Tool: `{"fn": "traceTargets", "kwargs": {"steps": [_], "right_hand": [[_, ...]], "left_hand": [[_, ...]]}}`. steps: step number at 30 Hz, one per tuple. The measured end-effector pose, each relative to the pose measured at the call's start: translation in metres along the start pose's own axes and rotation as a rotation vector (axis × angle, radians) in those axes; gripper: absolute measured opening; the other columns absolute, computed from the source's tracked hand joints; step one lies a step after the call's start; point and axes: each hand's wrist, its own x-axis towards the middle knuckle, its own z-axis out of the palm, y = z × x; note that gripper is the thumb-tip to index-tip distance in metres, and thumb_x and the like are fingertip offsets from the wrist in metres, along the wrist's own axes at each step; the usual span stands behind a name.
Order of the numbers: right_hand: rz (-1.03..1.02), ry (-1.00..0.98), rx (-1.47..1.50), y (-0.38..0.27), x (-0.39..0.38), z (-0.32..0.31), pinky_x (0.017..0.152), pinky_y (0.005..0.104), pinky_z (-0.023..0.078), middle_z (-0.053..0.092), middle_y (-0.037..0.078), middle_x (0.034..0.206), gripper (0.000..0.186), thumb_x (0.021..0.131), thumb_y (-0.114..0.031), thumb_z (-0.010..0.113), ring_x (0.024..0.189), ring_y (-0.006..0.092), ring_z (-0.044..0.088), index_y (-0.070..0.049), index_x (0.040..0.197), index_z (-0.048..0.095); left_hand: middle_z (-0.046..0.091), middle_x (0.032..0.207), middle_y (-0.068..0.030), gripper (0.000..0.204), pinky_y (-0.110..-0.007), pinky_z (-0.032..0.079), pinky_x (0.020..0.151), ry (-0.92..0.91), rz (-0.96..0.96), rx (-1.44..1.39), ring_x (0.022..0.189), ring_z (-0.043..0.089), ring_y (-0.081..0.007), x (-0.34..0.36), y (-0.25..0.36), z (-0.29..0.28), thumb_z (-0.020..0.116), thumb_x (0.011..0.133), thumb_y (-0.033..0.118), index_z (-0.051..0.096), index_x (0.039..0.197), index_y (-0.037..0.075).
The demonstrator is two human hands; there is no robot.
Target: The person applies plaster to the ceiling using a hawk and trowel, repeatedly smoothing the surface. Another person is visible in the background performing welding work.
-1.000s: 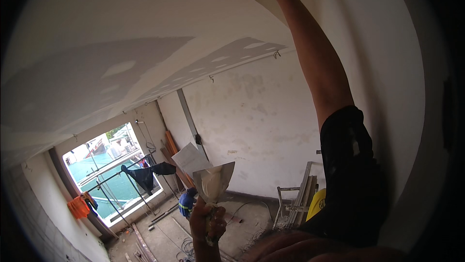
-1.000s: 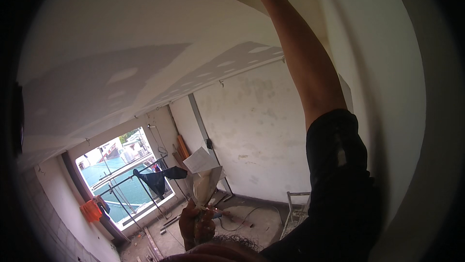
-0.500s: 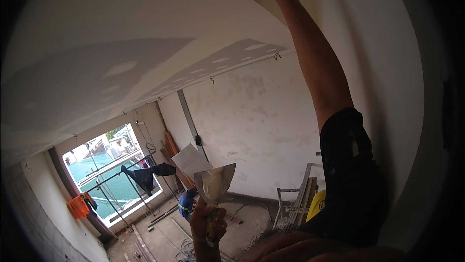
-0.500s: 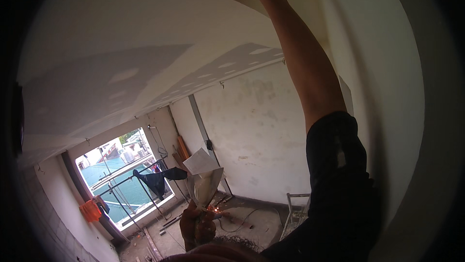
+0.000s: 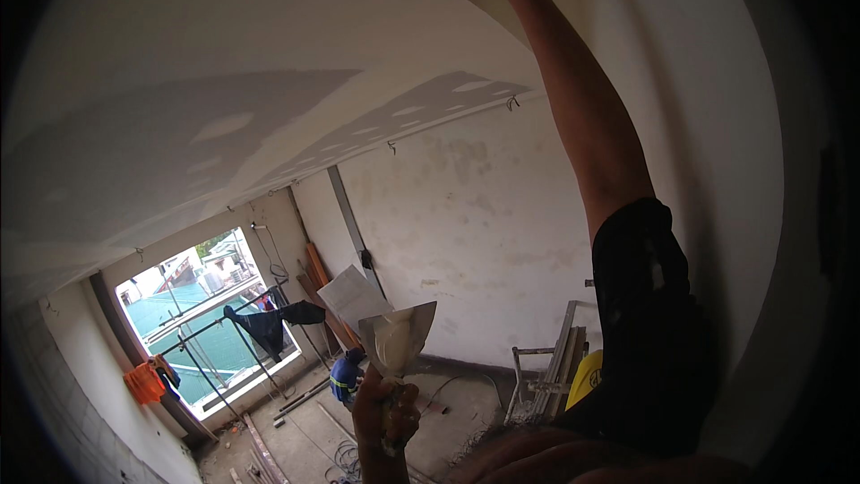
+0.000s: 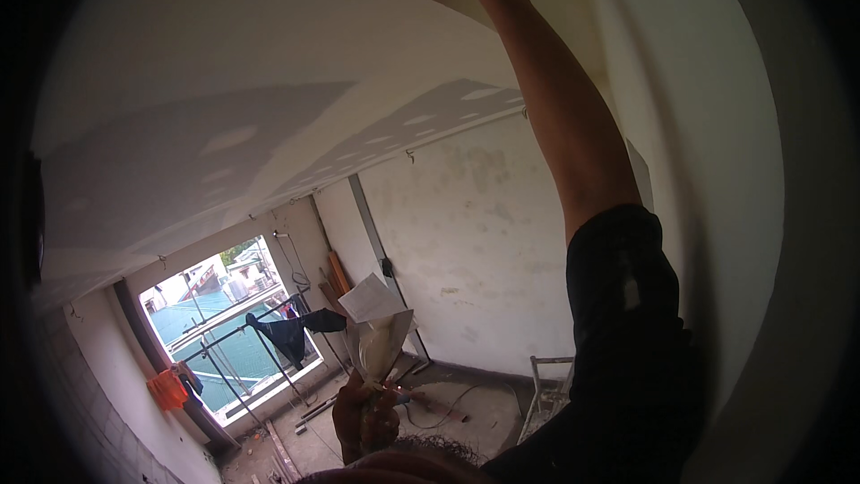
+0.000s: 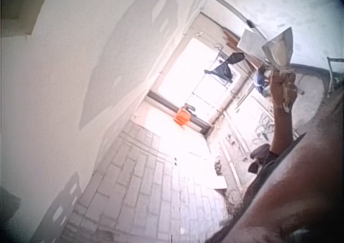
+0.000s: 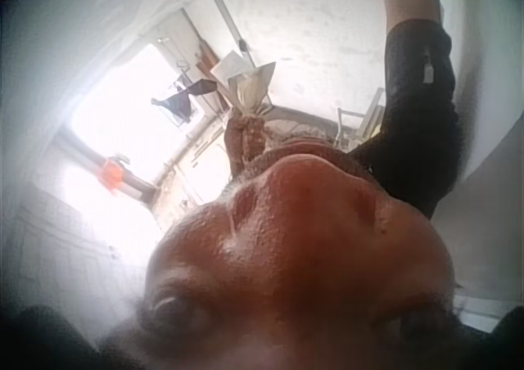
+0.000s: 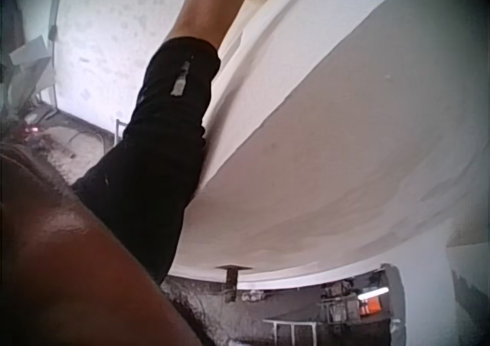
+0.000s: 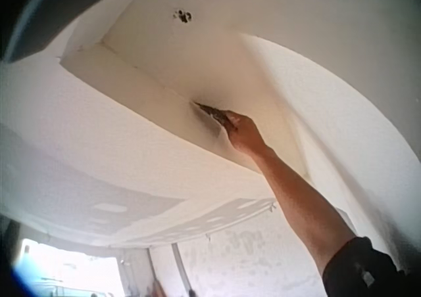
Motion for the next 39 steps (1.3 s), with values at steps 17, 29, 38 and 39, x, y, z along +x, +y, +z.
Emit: {"fn": "traceTargets", "kwargs": {"steps": [17,29,38,39], "right_hand": [[-0.203,-0.013,0.122,-0.022,-0.050,-0.009,0.096,0.0374,0.052,0.070,0.017,0.120,0.031,0.100,-0.008,0.051,0.111,0.0295,0.068,-0.004,0.130,0.062],[-0.108,0.026,0.112,-0.047,-0.107,-0.016,0.086,0.0349,0.057,0.073,0.011,0.113,0.027,0.098,-0.019,0.058,0.100,0.0275,0.072,-0.013,0.122,0.069],[-0.069,0.008,0.216,-0.062,-0.124,-0.017,0.100,0.0337,0.052,0.071,0.010,0.122,0.028,0.100,-0.015,0.061,0.114,0.0213,0.067,-0.007,0.126,0.067],[-0.083,0.018,0.188,-0.063,-0.126,-0.017,0.100,0.0340,0.053,0.070,0.011,0.123,0.028,0.099,-0.014,0.061,0.114,0.0217,0.067,-0.007,0.126,0.067]], "left_hand": [[0.058,0.093,-0.0240,0.057,-0.026,0.044,0.034,0.035,0.002,0.007,0.043,0.046,-0.0148,0.003,0.002,0.002,0.040,0.097,0.011,0.022,0.151,0.007],[0.058,0.106,-0.0285,0.056,-0.026,0.043,0.033,0.036,0.012,-0.021,0.046,0.046,-0.0153,0.004,0.004,-0.003,0.040,0.097,0.011,0.022,0.151,0.008],[0.054,0.084,-0.0209,0.057,-0.023,0.039,0.031,0.192,0.031,0.032,0.045,0.046,-0.0157,0.005,0.003,0.007,0.042,0.097,0.014,0.027,0.151,0.020],[0.054,0.080,-0.0196,0.057,-0.022,0.039,0.031,0.229,0.029,0.042,0.045,0.047,-0.0159,0.004,0.003,0.010,0.043,0.097,0.014,0.028,0.151,0.023]]}}
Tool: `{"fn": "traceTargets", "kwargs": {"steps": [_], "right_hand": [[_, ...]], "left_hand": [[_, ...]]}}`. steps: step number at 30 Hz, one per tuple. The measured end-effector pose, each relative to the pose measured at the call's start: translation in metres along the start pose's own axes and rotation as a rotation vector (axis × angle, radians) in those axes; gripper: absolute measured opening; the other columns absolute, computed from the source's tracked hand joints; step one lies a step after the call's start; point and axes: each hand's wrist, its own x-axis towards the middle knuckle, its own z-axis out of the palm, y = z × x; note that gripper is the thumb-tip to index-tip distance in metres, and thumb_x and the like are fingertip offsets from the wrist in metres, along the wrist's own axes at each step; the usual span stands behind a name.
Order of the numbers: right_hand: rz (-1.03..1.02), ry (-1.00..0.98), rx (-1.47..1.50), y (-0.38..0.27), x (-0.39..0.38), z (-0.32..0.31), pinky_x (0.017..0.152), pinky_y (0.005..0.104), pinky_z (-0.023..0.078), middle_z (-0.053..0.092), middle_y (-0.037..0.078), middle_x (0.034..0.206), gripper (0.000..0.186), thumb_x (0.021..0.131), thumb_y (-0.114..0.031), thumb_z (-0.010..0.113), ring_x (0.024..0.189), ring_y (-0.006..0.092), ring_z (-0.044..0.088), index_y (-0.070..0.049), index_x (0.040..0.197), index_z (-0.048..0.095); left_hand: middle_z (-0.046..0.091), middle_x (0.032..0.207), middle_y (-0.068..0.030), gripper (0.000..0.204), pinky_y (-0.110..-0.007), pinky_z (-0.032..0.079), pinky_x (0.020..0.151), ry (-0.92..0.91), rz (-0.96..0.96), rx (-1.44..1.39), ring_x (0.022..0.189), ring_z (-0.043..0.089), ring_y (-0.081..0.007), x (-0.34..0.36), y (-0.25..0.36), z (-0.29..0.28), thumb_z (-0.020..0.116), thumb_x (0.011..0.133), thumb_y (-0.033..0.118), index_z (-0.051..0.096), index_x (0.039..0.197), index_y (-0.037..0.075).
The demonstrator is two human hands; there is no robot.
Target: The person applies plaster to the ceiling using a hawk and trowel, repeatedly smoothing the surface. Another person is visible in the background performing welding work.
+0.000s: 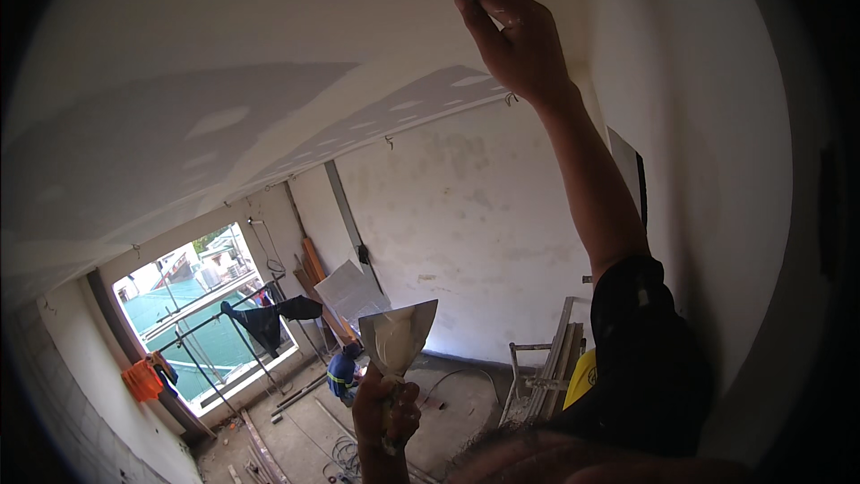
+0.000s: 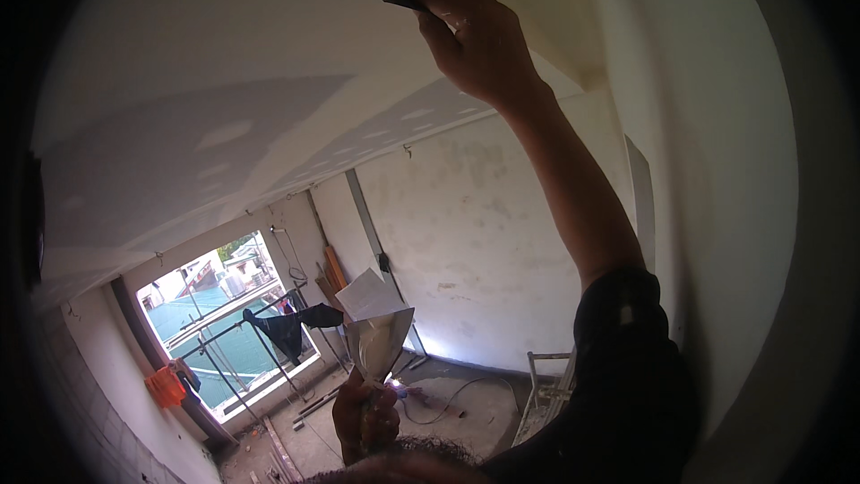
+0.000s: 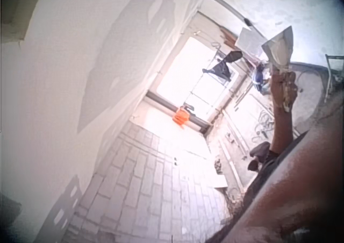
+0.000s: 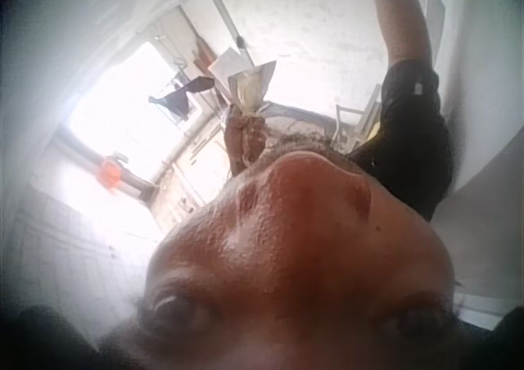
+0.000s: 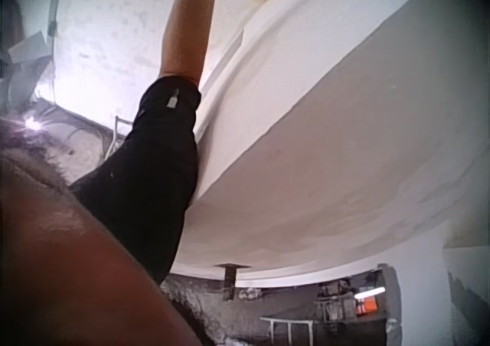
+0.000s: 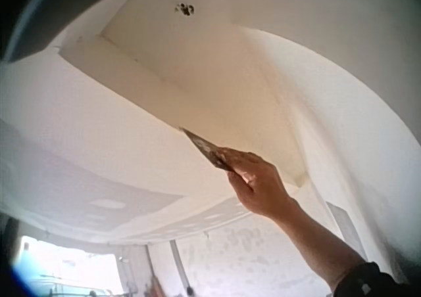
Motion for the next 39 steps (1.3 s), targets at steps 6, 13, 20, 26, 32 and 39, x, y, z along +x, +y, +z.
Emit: {"fn": "traceTargets", "kwargs": {"steps": [6,13,20,26,32,39], "right_hand": [[-0.119,0.050,-0.081,0.008,-0.008,0.007,0.096,0.0341,0.056,0.068,0.011,0.125,0.026,0.099,-0.011,0.061,0.112,0.0227,0.068,-0.010,0.124,0.069],[-0.134,0.010,-0.099,-0.008,-0.017,0.003,0.097,0.0314,0.053,0.070,0.010,0.121,0.027,0.099,-0.012,0.062,0.108,0.0177,0.068,-0.006,0.124,0.068],[0.574,0.013,0.567,-0.038,-0.088,-0.015,0.077,0.0230,0.049,0.071,0.000,0.103,0.022,0.096,-0.014,0.068,0.089,0.0050,0.061,-0.002,0.115,0.070],[0.933,-0.165,1.226,-0.061,-0.255,0.019,0.071,0.0215,0.048,0.070,0.000,0.084,0.008,0.092,-0.005,0.071,0.079,0.0049,0.059,-0.001,0.099,0.074],[0.863,-0.583,1.251,-0.080,-0.274,0.007,0.104,0.0448,0.050,0.068,0.018,0.124,0.026,0.096,-0.005,0.063,0.123,0.0325,0.061,-0.003,0.121,0.069],[0.706,-0.783,0.937,-0.055,-0.279,-0.002,0.106,0.0407,0.050,0.070,0.012,0.123,0.027,0.097,-0.007,0.061,0.122,0.0263,0.063,-0.006,0.123,0.069]], "left_hand": [[0.052,0.086,-0.0229,0.058,-0.025,0.038,0.030,-0.138,0.018,-0.009,0.038,0.040,-0.0138,0.000,-0.002,-0.003,0.040,0.098,0.013,0.021,0.152,0.009],[0.051,0.085,-0.0209,0.055,-0.025,0.039,0.030,-0.103,-0.003,-0.024,0.038,0.041,-0.0147,-0.001,-0.001,-0.007,0.039,0.099,0.014,0.022,0.151,0.007],[0.051,0.082,-0.0185,0.055,-0.026,0.041,0.031,-0.128,-0.103,-0.086,0.039,0.043,-0.0156,0.000,0.001,-0.012,0.038,0.101,0.019,0.022,0.152,0.012],[0.052,0.083,-0.0233,0.056,-0.023,0.038,0.030,-0.206,-0.227,-0.236,0.043,0.047,-0.0175,0.007,-0.001,0.006,0.038,0.098,0.017,0.027,0.152,0.020],[0.054,0.084,-0.0265,0.058,-0.025,0.039,0.029,-0.192,-0.172,-0.174,0.042,0.047,-0.0187,0.014,0.001,0.011,0.038,0.096,0.013,0.024,0.152,0.018],[0.057,0.089,-0.0296,0.063,-0.025,0.040,0.028,-0.211,-0.144,-0.098,0.040,0.045,-0.0186,0.020,0.005,0.002,0.039,0.094,0.008,0.022,0.153,0.016]]}}
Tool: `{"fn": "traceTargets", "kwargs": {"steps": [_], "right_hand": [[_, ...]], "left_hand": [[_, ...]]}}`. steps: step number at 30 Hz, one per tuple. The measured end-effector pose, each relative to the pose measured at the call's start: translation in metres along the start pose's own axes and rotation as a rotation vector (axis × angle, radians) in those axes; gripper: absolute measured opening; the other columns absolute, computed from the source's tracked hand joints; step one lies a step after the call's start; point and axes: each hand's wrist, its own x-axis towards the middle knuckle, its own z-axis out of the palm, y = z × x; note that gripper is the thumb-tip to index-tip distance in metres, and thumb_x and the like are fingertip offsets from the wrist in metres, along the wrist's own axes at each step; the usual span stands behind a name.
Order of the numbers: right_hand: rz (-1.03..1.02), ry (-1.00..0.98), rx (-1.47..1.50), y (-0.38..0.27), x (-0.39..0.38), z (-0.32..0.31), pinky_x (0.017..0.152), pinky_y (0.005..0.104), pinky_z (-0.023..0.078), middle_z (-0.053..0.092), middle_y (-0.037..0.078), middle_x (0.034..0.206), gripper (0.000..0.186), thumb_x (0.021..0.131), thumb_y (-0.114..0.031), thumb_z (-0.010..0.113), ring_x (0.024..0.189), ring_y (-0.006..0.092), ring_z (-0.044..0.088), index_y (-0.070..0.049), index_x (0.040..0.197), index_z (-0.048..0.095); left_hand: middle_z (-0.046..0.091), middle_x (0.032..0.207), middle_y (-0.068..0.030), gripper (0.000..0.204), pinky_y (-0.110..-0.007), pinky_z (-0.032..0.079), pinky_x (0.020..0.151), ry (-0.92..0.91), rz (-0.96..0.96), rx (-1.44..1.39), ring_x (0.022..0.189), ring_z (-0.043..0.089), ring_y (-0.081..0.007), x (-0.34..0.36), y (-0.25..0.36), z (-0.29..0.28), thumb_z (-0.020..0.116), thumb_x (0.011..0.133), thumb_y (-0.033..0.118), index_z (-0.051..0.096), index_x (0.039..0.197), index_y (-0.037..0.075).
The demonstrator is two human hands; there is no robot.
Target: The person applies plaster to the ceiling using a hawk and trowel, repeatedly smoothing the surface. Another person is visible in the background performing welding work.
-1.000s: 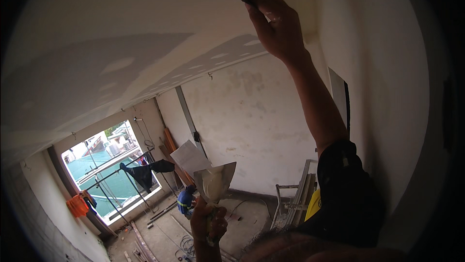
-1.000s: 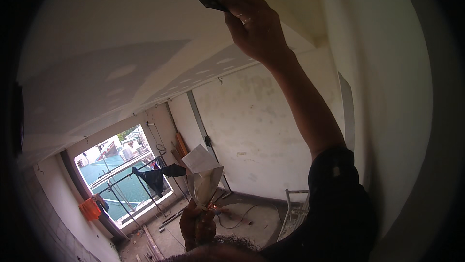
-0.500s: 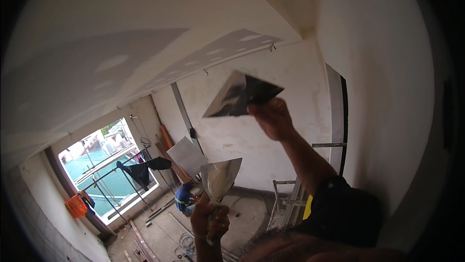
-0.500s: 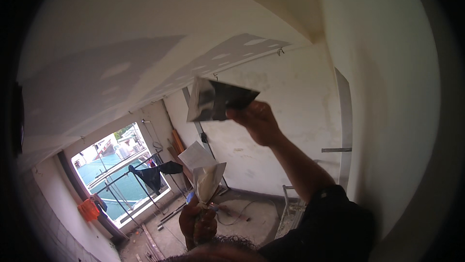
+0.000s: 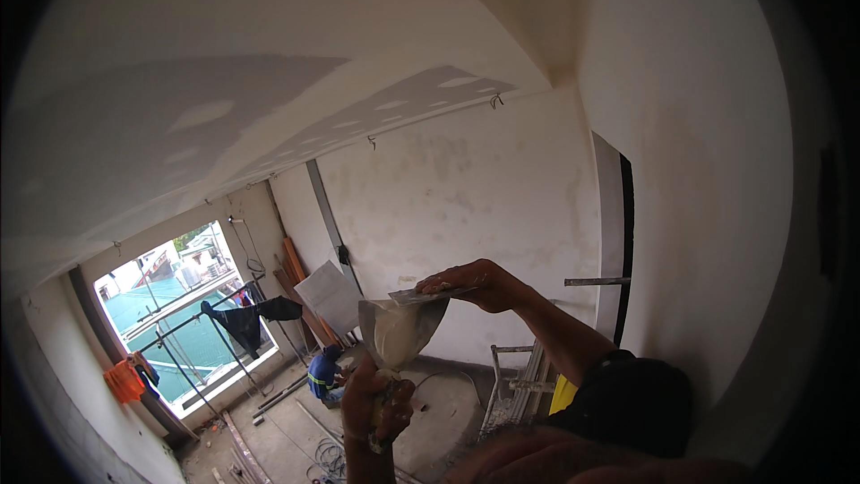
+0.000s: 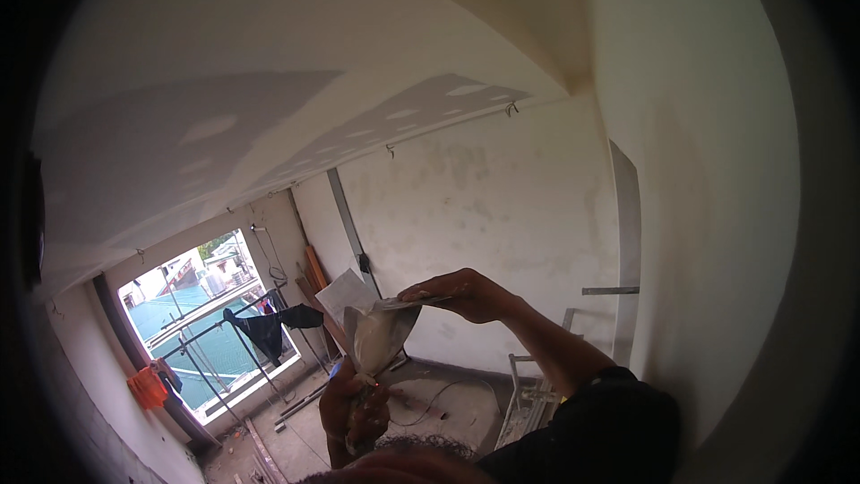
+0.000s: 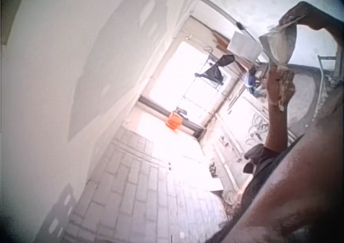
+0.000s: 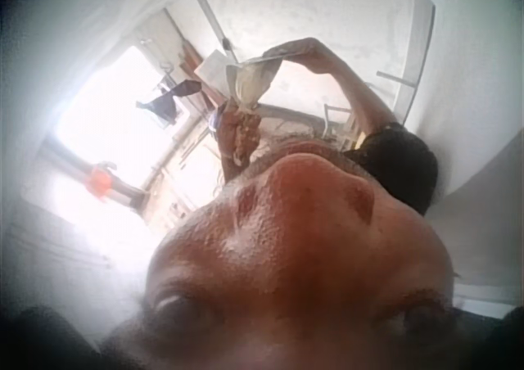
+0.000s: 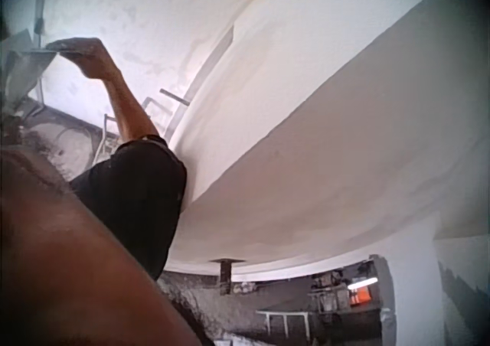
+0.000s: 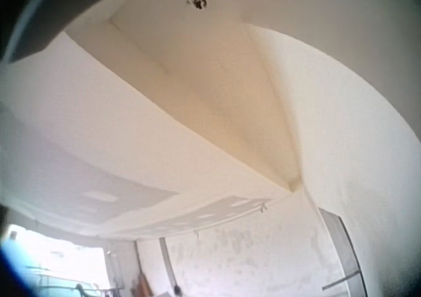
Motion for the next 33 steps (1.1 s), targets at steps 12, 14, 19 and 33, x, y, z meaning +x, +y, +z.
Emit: {"fn": "traceTargets", "kwargs": {"steps": [12,14,19,33], "right_hand": [[0.372,0.751,0.599,0.060,-0.020,0.016,0.078,0.0297,0.055,0.069,0.006,0.108,0.029,0.097,-0.019,0.064,0.089,0.0149,0.068,-0.001,0.120,0.062],[0.375,0.726,0.769,0.026,-0.025,0.014,0.083,0.0324,0.059,0.069,0.010,0.110,0.032,0.098,-0.017,0.061,0.095,0.0188,0.071,0.002,0.124,0.058],[0.649,0.456,0.972,-0.011,-0.031,0.064,0.087,0.0332,0.060,0.069,0.014,0.112,0.032,0.099,-0.013,0.055,0.097,0.0222,0.072,0.003,0.126,0.054],[0.817,0.360,1.302,0.043,-0.021,0.125,0.080,0.0335,0.063,0.068,0.015,0.111,0.029,0.099,-0.012,0.055,0.094,0.0201,0.072,0.003,0.124,0.054]], "left_hand": [[0.058,0.107,-0.0104,0.052,-0.030,0.054,0.049,0.649,0.624,0.505,0.082,0.065,-0.0190,-0.005,0.024,-0.017,0.044,0.091,0.006,0.040,0.142,0.014],[0.058,0.115,-0.0094,0.048,-0.032,0.057,0.064,0.724,0.721,0.587,0.095,0.064,-0.0184,0.023,0.012,-0.008,0.051,0.092,0.004,0.043,0.139,0.011],[0.058,0.114,-0.0103,0.048,-0.031,0.054,0.076,0.647,0.904,0.871,0.089,0.059,-0.0155,0.020,0.004,-0.068,0.052,0.095,0.001,0.039,0.141,0.007],[0.055,0.129,-0.0147,0.049,-0.036,0.043,0.104,0.678,1.016,1.687,0.120,0.056,-0.0222,0.028,0.002,-0.125,0.069,0.092,0.007,0.047,0.135,-0.005]]}}
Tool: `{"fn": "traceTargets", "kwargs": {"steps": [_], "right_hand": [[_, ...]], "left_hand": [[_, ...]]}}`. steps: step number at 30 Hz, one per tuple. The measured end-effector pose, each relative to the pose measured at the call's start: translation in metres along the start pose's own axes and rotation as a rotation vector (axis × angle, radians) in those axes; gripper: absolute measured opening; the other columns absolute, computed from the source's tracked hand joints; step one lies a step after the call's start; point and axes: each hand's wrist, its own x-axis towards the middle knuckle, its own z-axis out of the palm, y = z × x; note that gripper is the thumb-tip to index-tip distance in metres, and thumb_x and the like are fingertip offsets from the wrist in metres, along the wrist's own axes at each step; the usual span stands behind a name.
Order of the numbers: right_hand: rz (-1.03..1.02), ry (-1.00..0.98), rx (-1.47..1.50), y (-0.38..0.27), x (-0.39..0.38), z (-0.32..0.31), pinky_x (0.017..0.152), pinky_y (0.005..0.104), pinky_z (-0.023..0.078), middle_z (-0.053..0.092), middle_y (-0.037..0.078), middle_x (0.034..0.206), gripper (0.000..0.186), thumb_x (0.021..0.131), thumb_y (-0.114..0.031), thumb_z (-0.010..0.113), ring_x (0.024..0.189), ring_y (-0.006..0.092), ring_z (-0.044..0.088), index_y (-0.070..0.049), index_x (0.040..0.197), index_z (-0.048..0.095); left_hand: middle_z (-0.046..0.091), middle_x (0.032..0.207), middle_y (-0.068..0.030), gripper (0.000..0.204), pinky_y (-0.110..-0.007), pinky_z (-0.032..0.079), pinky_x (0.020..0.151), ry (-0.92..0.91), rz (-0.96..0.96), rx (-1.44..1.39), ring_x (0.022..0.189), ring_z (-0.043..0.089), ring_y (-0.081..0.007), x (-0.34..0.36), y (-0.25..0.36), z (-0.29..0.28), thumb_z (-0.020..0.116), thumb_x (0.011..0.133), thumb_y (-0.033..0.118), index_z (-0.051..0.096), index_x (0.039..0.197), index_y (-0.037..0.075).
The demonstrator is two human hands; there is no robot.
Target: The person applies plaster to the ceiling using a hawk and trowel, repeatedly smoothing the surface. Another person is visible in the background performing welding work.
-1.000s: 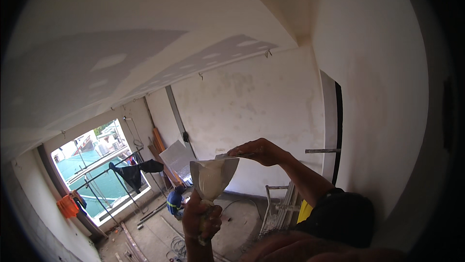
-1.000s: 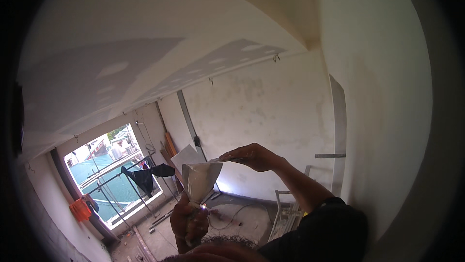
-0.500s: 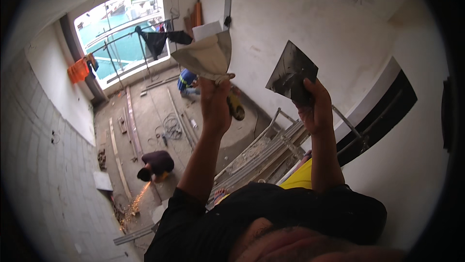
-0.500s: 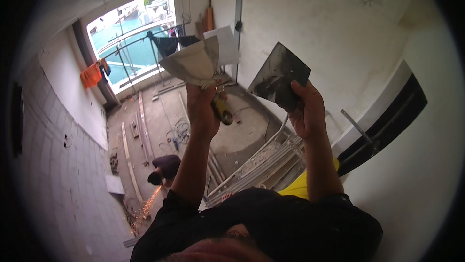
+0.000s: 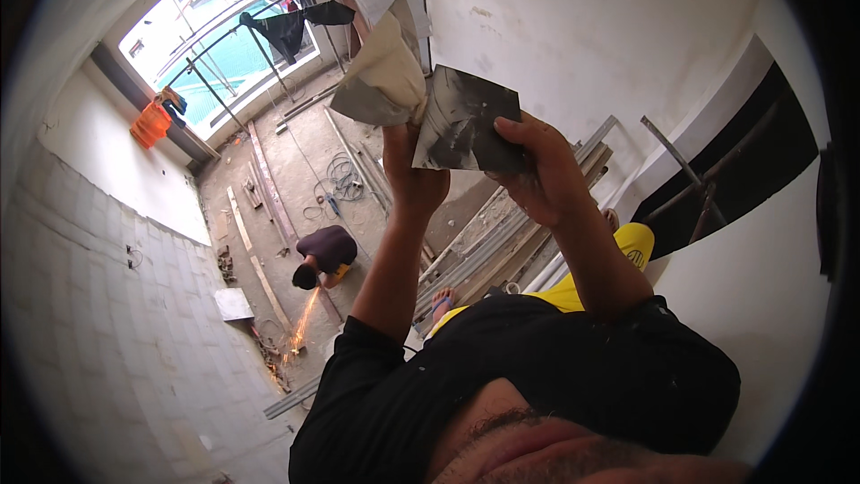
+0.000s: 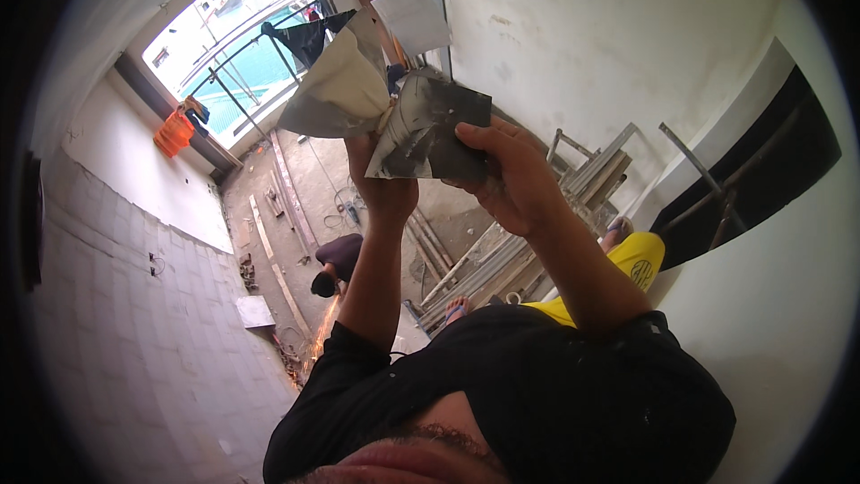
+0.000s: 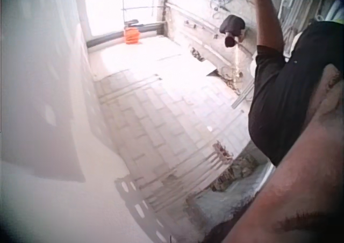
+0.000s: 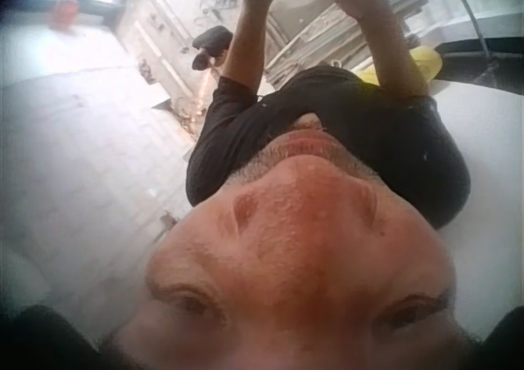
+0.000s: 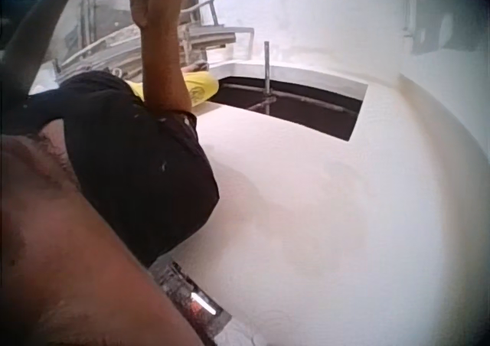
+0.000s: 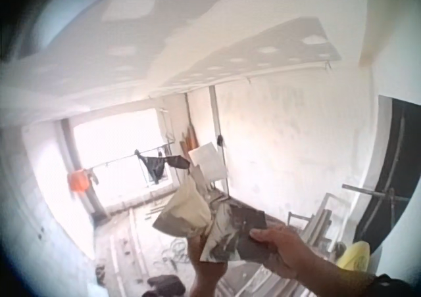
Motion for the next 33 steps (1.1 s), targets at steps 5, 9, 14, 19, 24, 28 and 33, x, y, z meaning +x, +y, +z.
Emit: {"fn": "traceTargets", "kwargs": {"steps": [5,9,14,19,24,28,33], "right_hand": [[-0.038,0.024,0.017,-0.003,-0.001,-0.007,0.075,0.0326,0.062,0.068,0.013,0.107,0.027,0.097,-0.012,0.058,0.089,0.0197,0.072,0.003,0.119,0.057],[-0.097,0.069,-0.058,-0.020,-0.012,0.003,0.072,0.0271,0.059,0.070,0.012,0.102,0.029,0.094,-0.014,0.060,0.084,0.0153,0.071,0.003,0.117,0.058],[-0.170,0.129,-0.117,-0.049,-0.020,-0.012,0.064,0.0249,0.061,0.071,0.012,0.099,0.029,0.092,-0.014,0.061,0.079,0.0165,0.073,0.001,0.117,0.059],[-0.405,0.076,-0.084,-0.095,-0.018,-0.029,0.082,0.0307,0.061,0.068,0.010,0.113,0.038,0.092,-0.006,0.064,0.096,0.0184,0.071,0.000,0.128,0.054],[-0.560,0.163,-0.336,-0.095,-0.025,-0.047,0.085,0.0310,0.059,0.067,0.010,0.120,0.041,0.094,-0.002,0.064,0.103,0.0176,0.069,-0.005,0.133,0.054],[-0.589,0.154,-1.131,-0.099,-0.032,-0.080,0.088,0.0335,0.056,0.070,0.009,0.115,0.026,0.095,-0.005,0.066,0.108,0.0208,0.066,-0.003,0.121,0.066],[-0.689,-0.348,-1.139,-0.114,-0.039,-0.059,0.109,0.0372,0.045,0.062,0.011,0.137,0.034,0.099,0.000,0.056,0.129,0.0229,0.057,-0.008,0.131,0.064]], "left_hand": [[0.060,0.127,-0.0176,0.040,-0.038,0.045,0.102,-0.152,0.023,0.215,0.118,0.059,-0.0259,-0.010,-0.019,-0.004,0.070,0.089,0.005,0.058,0.127,-0.004],[0.050,0.149,-0.0197,0.064,-0.043,0.037,0.109,-0.353,0.170,0.394,0.129,0.051,-0.0371,0.000,0.002,-0.017,0.057,0.085,-0.005,0.044,0.148,0.000],[0.049,0.150,-0.0148,0.072,-0.044,0.043,0.106,-0.627,0.087,0.507,0.125,0.054,-0.0372,0.011,0.012,-0.032,0.051,0.081,-0.011,0.046,0.149,0.011],[0.066,0.106,-0.0229,0.059,-0.033,0.054,0.048,-0.327,-0.831,-0.209,0.063,0.065,-0.0263,-0.033,-0.010,-0.020,0.043,0.091,0.003,0.036,0.150,0.006],[0.050,0.061,-0.0166,0.063,-0.026,0.036,0.027,-0.443,-1.105,-1.168,0.031,0.041,-0.0164,-0.023,0.038,-0.008,0.040,0.092,0.011,0.023,0.152,0.003],[0.052,0.065,-0.0198,0.059,-0.025,0.034,0.026,-0.507,-1.172,-1.569,0.035,0.041,-0.0171,-0.013,0.053,0.014,0.041,0.092,0.010,0.028,0.150,0.007],[0.046,0.063,-0.0159,0.056,-0.025,0.033,0.026,-0.562,-1.206,-1.544,0.033,0.036,-0.0159,0.003,0.067,0.016,0.040,0.095,0.013,0.028,0.150,0.014]]}}
